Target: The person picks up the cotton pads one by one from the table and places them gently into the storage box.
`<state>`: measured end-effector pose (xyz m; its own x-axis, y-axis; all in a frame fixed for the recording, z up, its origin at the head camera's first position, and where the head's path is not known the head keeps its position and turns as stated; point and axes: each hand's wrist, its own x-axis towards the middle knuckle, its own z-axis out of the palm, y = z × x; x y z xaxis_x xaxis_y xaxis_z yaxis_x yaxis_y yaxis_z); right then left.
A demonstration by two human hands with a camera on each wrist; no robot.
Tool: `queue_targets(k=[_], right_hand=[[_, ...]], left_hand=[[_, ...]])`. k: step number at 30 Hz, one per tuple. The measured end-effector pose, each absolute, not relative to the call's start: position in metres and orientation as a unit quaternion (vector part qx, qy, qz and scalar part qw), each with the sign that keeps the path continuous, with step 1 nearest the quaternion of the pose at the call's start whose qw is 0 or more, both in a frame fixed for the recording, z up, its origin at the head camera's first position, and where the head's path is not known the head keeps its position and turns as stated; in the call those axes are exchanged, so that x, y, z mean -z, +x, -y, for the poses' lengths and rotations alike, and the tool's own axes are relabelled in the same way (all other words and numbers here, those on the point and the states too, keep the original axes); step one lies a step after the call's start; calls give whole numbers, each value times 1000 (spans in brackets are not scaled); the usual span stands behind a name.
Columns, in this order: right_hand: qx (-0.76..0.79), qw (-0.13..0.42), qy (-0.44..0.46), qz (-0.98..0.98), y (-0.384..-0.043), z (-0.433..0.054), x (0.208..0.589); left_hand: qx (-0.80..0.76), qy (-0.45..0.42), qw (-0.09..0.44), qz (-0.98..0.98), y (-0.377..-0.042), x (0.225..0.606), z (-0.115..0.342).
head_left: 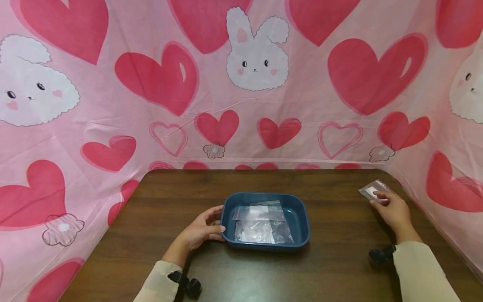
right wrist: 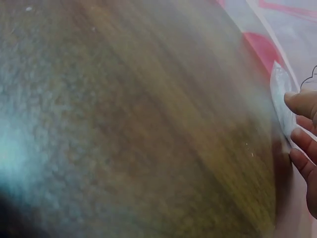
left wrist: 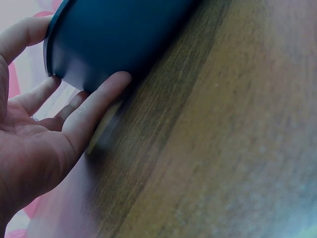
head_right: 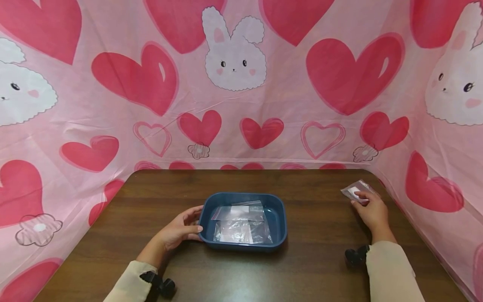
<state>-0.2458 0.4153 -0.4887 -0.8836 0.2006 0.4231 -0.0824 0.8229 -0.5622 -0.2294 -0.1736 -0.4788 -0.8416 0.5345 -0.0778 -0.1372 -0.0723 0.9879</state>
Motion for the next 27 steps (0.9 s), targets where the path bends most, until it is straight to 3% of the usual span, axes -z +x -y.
queue_targets(k=[8,27], right_hand=[[-299,245,-1,922,-246,-417,495],[-278,255,-24,926,-242,-411,496]], left_hand=[[-713,155,236,-641,-230,479,174],[-712,156,235,-643,-230,480,175]])
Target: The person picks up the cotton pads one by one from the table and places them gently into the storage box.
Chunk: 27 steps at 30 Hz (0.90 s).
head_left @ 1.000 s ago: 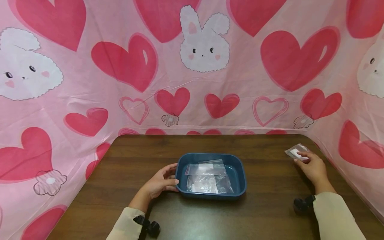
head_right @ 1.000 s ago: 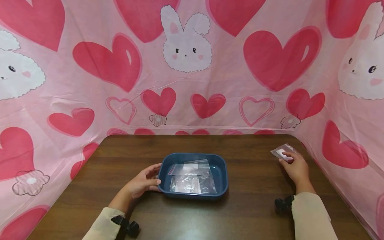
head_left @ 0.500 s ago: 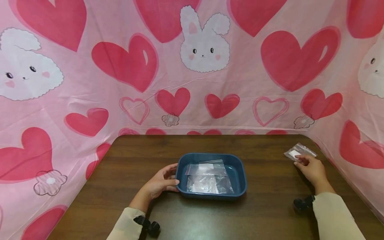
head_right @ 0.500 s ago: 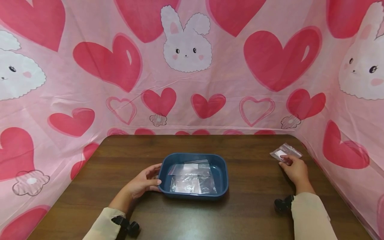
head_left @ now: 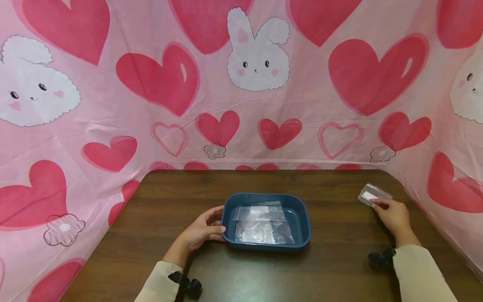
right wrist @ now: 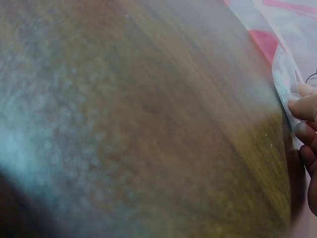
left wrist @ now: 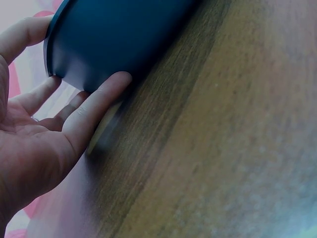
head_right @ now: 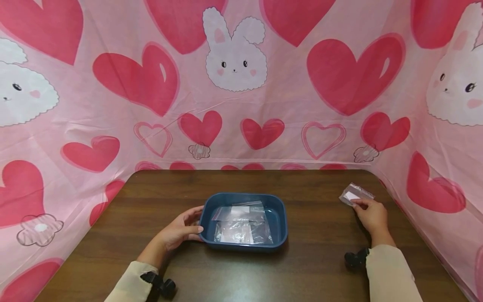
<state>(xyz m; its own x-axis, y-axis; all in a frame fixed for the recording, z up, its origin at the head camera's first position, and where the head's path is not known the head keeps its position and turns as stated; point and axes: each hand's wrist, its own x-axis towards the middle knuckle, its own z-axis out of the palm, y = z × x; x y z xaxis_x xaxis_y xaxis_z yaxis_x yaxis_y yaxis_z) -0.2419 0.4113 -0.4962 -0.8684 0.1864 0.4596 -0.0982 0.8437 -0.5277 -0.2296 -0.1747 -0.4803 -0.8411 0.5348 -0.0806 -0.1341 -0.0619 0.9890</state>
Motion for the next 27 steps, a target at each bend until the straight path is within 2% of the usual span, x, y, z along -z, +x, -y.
queue_targets(k=[18,27], right_hand=[[-348,286,-74,890,-234,-408,491],[-391,313,-52,864,-231,-401,486]], left_hand=[[-713,154,232,-643,-230,480,174],[-712,154,233,-644,-229,481,175]])
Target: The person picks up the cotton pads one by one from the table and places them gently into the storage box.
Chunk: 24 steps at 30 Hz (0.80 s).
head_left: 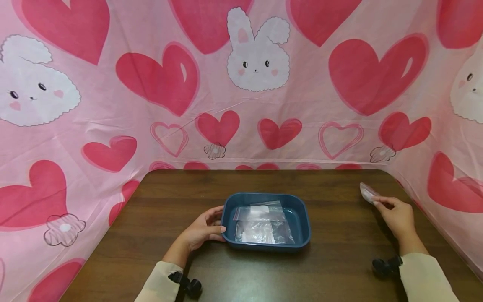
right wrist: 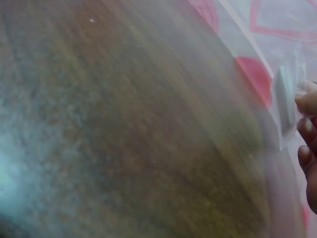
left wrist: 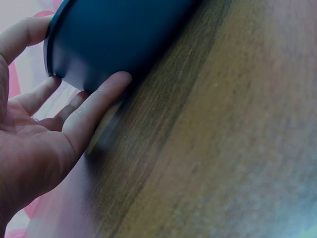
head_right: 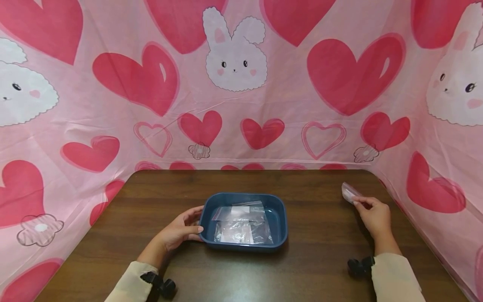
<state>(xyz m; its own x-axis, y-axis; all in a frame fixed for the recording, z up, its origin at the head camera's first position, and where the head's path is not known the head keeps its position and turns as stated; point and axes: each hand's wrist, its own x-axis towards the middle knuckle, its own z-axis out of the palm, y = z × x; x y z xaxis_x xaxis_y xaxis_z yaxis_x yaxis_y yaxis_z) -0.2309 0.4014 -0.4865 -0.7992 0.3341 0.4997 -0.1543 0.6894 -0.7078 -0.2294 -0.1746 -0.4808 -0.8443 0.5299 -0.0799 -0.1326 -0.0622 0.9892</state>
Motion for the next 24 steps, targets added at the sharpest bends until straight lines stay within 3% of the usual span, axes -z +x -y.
queue_targets(k=[24], right_hand=[[-403,313,-37,859,-225,-393,475]], left_hand=[[-715,158,235,-639,-229,480,175]])
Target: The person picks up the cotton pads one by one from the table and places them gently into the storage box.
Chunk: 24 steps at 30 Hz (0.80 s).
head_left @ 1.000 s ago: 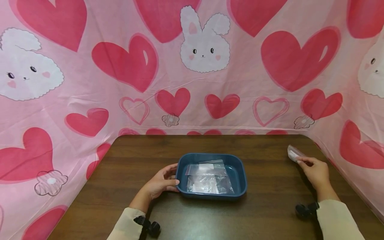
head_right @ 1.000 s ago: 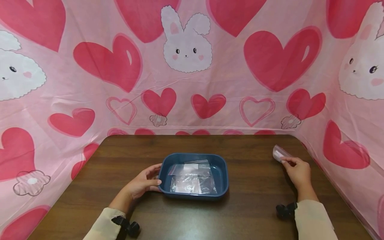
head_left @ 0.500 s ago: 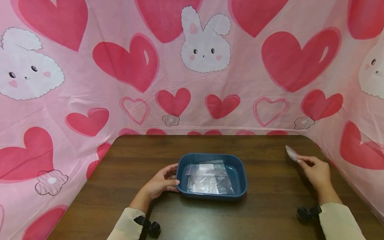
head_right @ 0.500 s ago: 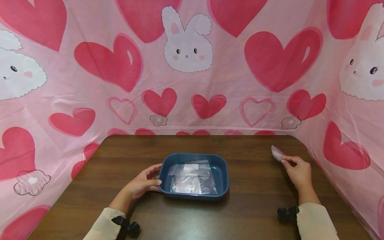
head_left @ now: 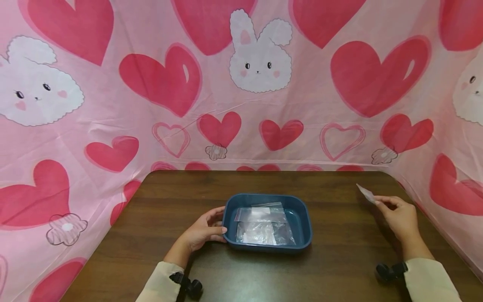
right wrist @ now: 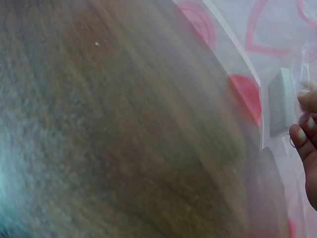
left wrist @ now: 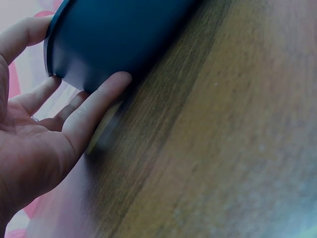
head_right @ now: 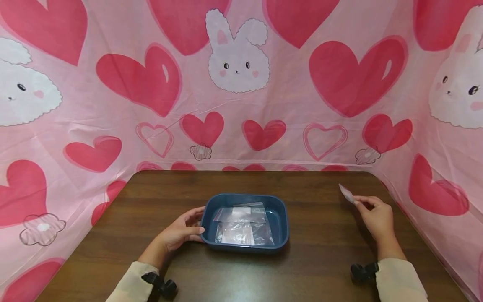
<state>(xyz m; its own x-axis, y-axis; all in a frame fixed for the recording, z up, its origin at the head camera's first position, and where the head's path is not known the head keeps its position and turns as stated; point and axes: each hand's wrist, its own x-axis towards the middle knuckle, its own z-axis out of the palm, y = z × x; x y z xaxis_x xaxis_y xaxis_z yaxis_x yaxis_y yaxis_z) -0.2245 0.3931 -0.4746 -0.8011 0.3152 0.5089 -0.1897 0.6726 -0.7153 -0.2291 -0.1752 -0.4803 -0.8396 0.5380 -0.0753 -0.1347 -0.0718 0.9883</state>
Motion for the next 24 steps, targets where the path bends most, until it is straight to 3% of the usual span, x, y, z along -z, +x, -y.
queue_targets(k=[24], right_hand=[[-440,347,-3,828,-225,-369,471]], left_hand=[[-724,154,236,-630,-230,483,175]])
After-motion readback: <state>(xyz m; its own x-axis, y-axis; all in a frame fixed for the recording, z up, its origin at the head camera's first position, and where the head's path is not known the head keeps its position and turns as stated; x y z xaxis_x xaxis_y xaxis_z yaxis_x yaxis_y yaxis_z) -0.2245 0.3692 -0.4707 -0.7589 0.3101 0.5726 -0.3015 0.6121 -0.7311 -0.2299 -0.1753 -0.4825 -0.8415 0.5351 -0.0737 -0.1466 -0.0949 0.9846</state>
